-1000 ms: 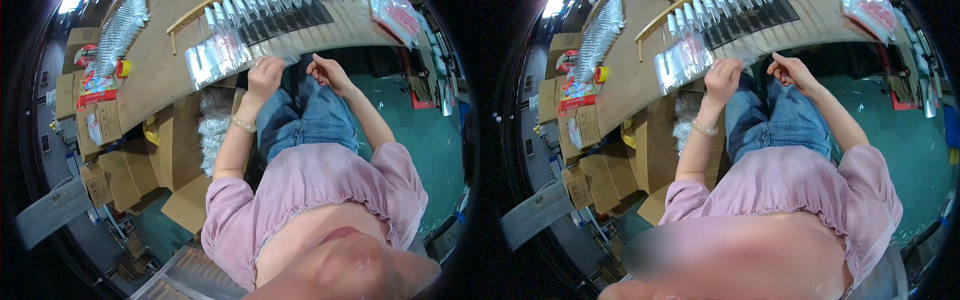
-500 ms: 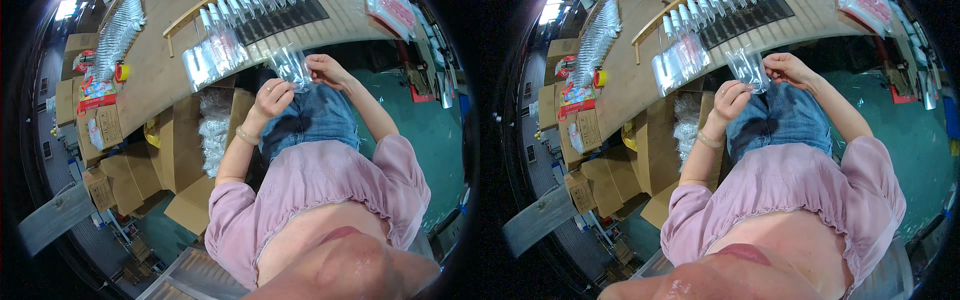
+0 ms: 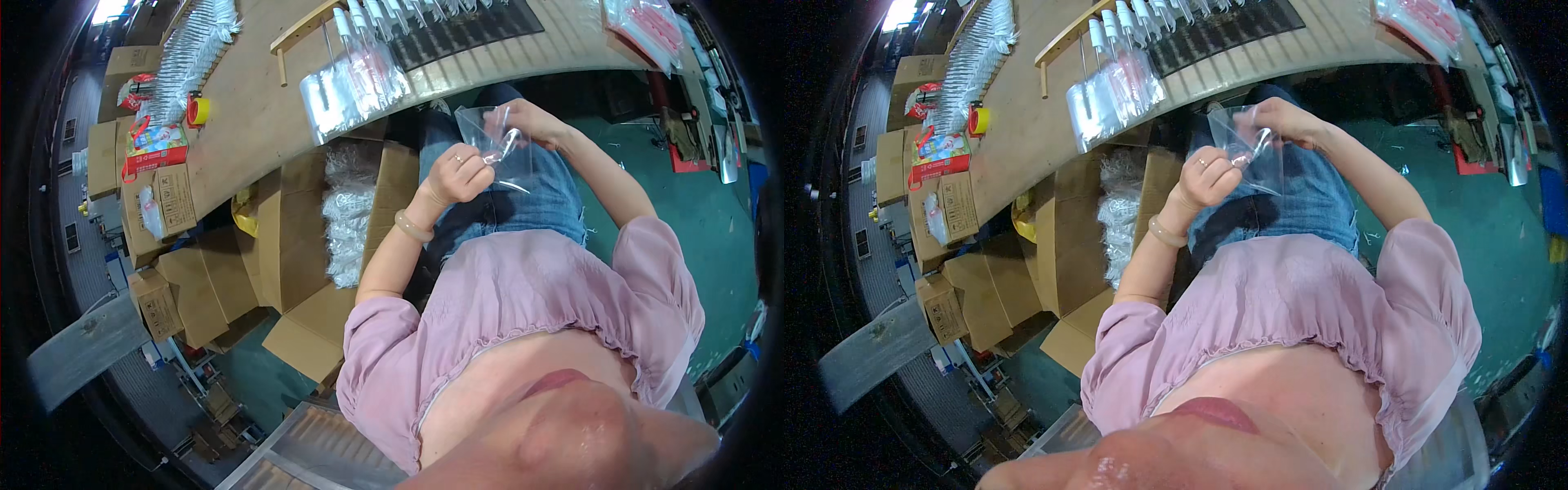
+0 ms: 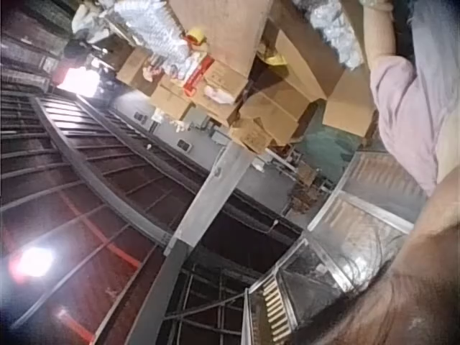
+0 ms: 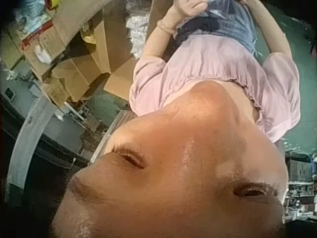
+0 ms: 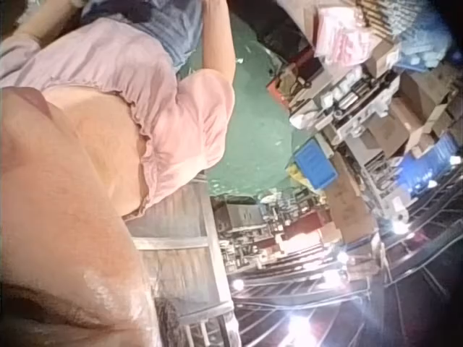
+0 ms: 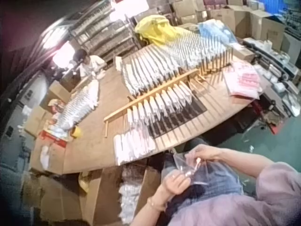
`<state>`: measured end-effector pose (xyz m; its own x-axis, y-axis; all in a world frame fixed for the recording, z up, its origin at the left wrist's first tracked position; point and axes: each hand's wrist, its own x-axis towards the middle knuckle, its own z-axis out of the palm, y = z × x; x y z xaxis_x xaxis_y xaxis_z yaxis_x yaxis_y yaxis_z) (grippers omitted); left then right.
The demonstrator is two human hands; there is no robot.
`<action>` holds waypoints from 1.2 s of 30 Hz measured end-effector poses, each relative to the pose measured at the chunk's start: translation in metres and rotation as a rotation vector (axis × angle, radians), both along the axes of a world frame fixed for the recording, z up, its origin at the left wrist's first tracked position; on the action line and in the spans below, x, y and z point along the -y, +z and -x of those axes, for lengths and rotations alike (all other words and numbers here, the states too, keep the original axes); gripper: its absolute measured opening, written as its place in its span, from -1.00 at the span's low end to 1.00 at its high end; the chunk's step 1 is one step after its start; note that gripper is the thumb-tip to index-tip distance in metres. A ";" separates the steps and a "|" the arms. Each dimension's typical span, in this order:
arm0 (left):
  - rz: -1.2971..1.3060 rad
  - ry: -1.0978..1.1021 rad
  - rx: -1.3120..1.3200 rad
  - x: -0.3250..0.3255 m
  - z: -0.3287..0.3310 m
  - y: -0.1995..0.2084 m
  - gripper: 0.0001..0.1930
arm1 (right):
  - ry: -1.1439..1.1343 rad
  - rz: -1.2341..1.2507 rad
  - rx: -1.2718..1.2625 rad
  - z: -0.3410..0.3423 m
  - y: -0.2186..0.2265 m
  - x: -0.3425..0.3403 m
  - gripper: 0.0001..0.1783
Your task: Picking up individual white components from a tray and placing them into clear plastic bags.
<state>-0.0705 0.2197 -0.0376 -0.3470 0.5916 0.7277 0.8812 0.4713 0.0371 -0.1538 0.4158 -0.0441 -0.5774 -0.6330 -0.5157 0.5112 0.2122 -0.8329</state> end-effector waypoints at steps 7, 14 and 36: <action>-0.115 0.160 0.158 0.004 -0.003 -0.003 -0.65 | 0.031 0.021 -0.041 0.010 -0.007 -0.012 -0.80; -0.625 0.503 0.653 -0.033 -0.028 0.000 -0.48 | -0.080 -0.069 -0.430 -0.005 0.006 -0.029 -0.82; -1.178 0.482 1.136 -0.068 0.009 -0.020 -0.93 | -0.331 0.084 -0.589 -0.023 0.005 -0.010 -0.85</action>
<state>-0.0793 0.2880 -0.0572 -0.9341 -0.3519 -0.0598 -0.0364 -0.0730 0.9967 -0.1305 0.4262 -0.0387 -0.9169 -0.3988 -0.0127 -0.0056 0.0447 -0.9990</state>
